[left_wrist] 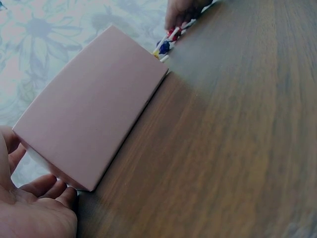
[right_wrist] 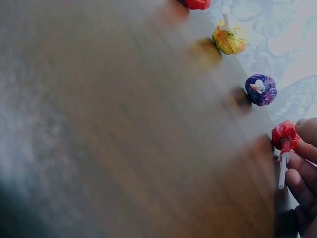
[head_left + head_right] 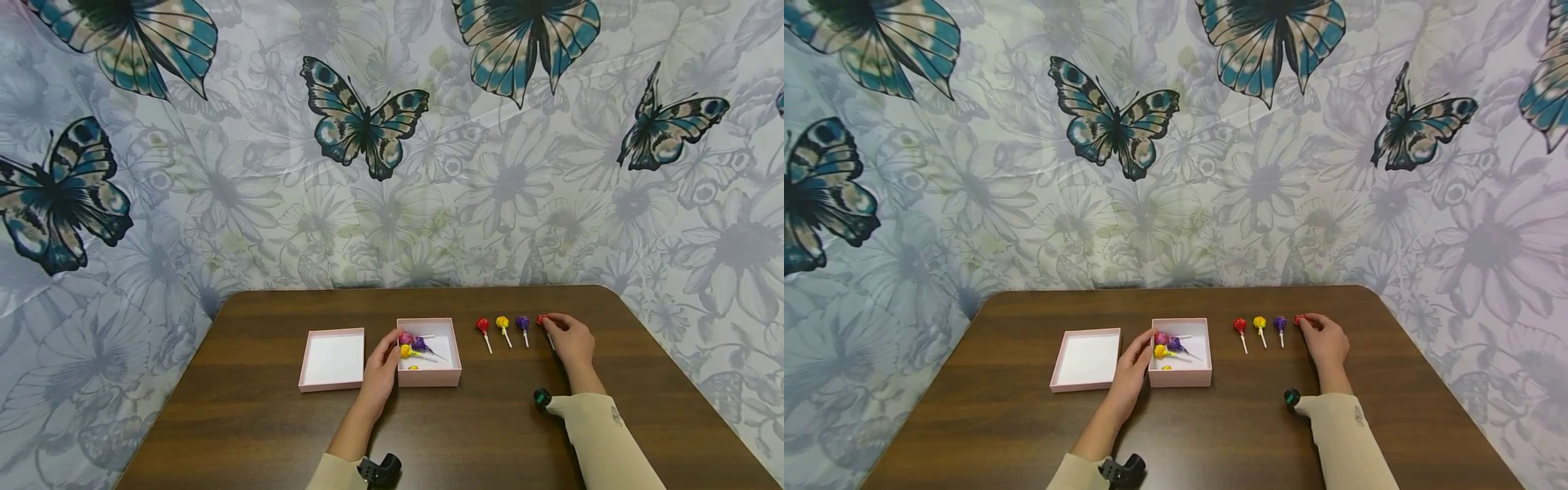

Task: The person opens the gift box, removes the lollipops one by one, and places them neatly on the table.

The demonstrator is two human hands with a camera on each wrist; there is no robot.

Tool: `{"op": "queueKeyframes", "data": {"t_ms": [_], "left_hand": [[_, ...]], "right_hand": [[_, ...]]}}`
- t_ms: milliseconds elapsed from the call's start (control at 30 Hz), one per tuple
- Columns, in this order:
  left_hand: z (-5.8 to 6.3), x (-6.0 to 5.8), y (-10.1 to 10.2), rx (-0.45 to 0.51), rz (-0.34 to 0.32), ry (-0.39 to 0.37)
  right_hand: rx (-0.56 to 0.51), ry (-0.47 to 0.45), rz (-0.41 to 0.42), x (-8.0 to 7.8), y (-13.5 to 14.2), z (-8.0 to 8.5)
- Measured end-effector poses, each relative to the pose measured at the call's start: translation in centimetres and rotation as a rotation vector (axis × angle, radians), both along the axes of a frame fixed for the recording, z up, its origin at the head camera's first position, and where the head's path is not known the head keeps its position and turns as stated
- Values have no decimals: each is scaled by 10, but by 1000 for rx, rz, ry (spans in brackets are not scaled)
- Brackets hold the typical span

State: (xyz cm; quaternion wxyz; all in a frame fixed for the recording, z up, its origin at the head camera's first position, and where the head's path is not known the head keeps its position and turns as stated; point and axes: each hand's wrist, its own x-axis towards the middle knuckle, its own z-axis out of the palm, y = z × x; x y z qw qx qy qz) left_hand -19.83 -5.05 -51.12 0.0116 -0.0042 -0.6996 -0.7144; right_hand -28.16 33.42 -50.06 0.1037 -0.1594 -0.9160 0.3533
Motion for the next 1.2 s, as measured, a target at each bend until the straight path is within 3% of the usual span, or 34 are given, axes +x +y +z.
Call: {"op": "queueKeyframes", "data": {"t_ms": [333, 767, 1200], "left_hand": [[-4, -1, 1, 10, -10, 3], [-5, -1, 0, 13, -5, -8], [-2, -1, 1, 8, -2, -3]], "right_hand": [[-20, 38, -42, 3, 3, 4], [-98, 134, -43, 3, -10, 31], [-221, 247, 89, 10, -42, 61]]}}
